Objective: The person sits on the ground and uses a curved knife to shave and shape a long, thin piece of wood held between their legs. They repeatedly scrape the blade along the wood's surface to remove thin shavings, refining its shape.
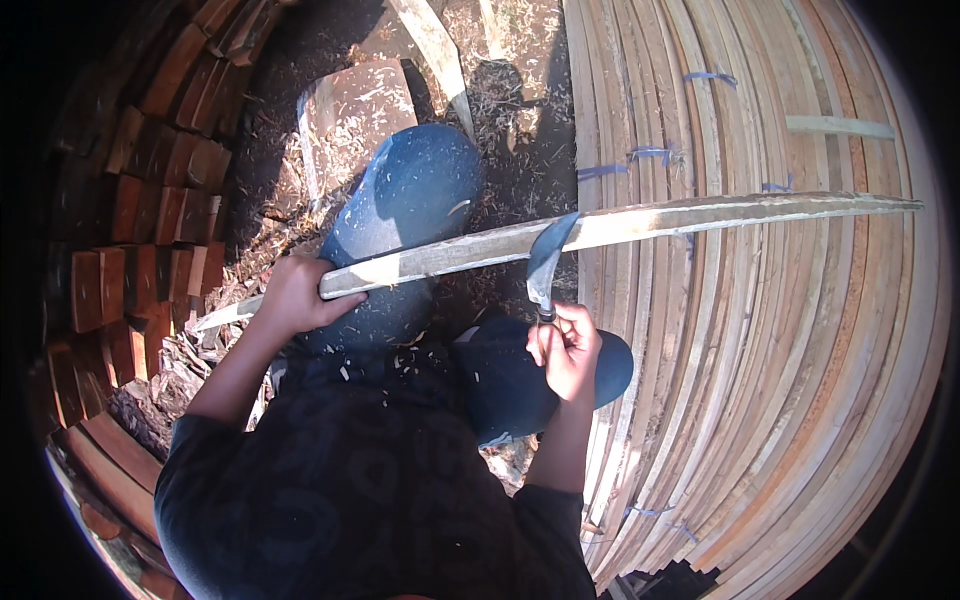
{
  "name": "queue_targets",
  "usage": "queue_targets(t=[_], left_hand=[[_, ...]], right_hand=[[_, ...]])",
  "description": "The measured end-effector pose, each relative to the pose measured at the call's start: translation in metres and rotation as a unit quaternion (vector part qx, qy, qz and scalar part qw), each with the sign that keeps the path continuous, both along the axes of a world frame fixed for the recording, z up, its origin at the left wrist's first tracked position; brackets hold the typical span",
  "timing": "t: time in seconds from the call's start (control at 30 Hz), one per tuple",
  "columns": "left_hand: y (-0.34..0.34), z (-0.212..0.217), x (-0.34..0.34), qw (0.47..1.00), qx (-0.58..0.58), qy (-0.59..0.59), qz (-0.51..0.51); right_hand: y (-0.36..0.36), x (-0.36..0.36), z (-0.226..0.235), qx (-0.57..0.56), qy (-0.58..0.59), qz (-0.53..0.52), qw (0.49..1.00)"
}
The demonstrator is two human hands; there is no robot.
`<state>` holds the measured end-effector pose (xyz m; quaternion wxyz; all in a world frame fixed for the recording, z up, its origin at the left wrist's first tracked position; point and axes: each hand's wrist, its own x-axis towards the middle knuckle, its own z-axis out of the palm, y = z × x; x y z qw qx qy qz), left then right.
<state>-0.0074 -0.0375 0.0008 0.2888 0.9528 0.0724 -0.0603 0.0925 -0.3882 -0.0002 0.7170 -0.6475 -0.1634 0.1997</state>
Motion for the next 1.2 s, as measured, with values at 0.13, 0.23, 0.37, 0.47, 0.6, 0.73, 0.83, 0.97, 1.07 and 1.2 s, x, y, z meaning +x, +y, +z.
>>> queue_targets(t=[0.13, 0.23, 0.37, 0.47, 0.6, 0.73, 0.83, 0.97, 1.07, 1.2], left_hand=[[0.002, -0.002, -0.004, 1.0, -0.009, 0.019, 0.007], [0.001, 0.002, 0.0, 1.0, -0.004, 0.012, 0.0], [0.002, -0.001, -0.002, 1.0, -0.006, 0.02, 0.003], [0.002, -0.001, -0.001, 0.999, -0.016, 0.03, 0.006], [0.005, -0.002, -0.002, 1.0, 0.007, 0.018, -0.009], [0.004, -0.001, -0.001, 1.0, -0.021, 0.017, 0.003], [0.002, -0.004, -0.001, 1.0, 0.0, 0.006, -0.009], [0.003, -0.003, -0.002, 1.0, -0.017, 0.024, 0.003], [0.004, -0.001, 0.001, 1.0, -0.014, 0.022, -0.002], [0.003, 0.001, -0.001, 0.999, -0.013, 0.034, 0.01]], right_hand=[[0.001, 0.001, 0.007, 0.102, 0.062, -0.133, 0.984], [-0.002, 0.008, 0.009, -0.052, -0.032, -0.068, 0.996], [-0.007, 0.01, 0.013, -0.014, -0.025, -0.031, 0.999], [-0.004, 0.007, 0.01, 0.095, 0.016, -0.135, 0.986], [-0.002, 0.003, 0.0, -0.041, -0.013, -0.004, 0.999], [-0.004, 0.013, 0.009, 0.073, 0.028, -0.164, 0.983], [-0.003, 0.006, 0.008, -0.079, -0.01, -0.044, 0.996], [-0.005, 0.014, 0.013, 0.033, 0.028, -0.134, 0.99], [0.002, 0.009, 0.009, -0.022, -0.009, -0.094, 0.995], [-0.003, 0.015, 0.015, -0.025, 0.01, -0.095, 0.995]])
